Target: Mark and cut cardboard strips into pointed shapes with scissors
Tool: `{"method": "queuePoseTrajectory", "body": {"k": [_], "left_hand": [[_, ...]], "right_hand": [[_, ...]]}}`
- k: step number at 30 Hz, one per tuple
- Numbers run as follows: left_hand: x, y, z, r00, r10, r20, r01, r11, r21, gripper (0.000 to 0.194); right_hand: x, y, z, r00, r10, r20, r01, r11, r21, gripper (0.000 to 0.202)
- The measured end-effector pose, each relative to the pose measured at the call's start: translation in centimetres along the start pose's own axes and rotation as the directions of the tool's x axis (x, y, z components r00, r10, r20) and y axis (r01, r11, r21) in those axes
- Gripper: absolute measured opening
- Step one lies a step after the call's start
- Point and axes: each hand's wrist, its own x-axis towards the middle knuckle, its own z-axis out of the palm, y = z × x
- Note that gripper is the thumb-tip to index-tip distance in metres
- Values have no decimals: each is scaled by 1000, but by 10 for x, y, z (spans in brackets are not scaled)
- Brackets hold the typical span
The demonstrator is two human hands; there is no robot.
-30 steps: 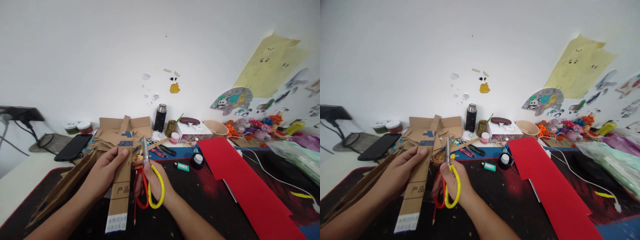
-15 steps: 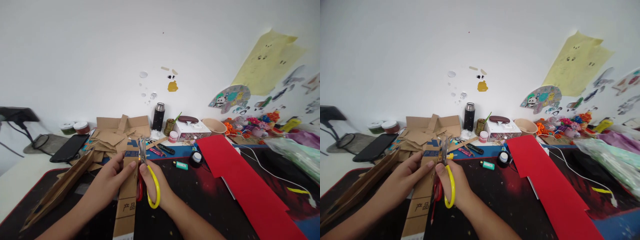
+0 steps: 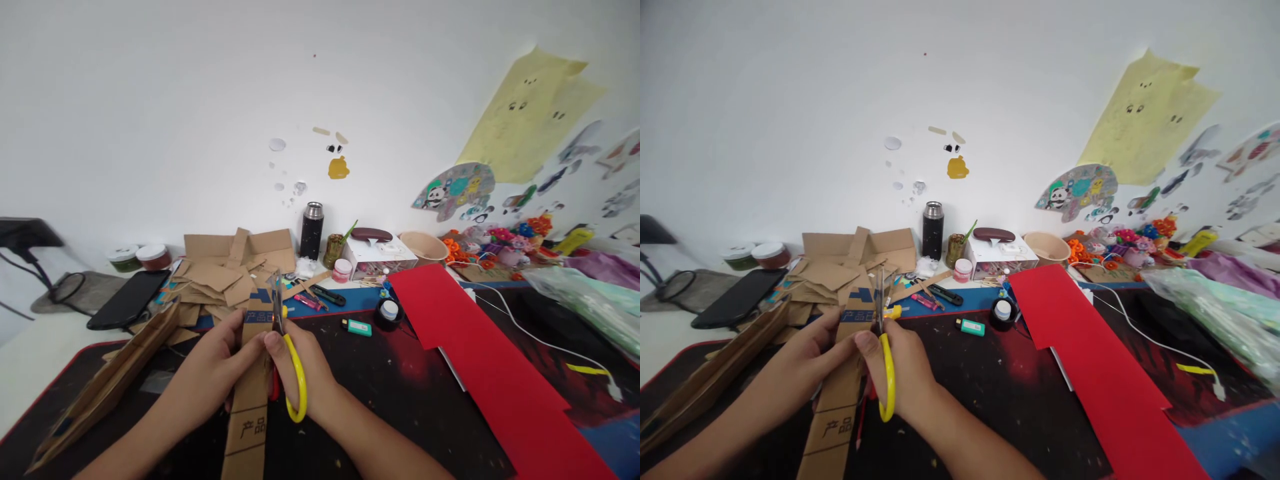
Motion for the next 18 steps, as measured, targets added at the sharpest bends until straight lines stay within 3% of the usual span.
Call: {"method": "queuePoseTrajectory", "body": {"k": [11, 18], "left_hand": [[0, 3, -3, 1000, -3, 25, 5, 997, -76, 63], [5, -1, -10, 999, 38, -29, -40, 996, -78, 59]], "right_hand": [[0, 6, 2, 999, 42, 6, -42, 999, -10, 71], [-1, 3, 1, 999, -40, -10, 37, 980, -195, 65]]}}
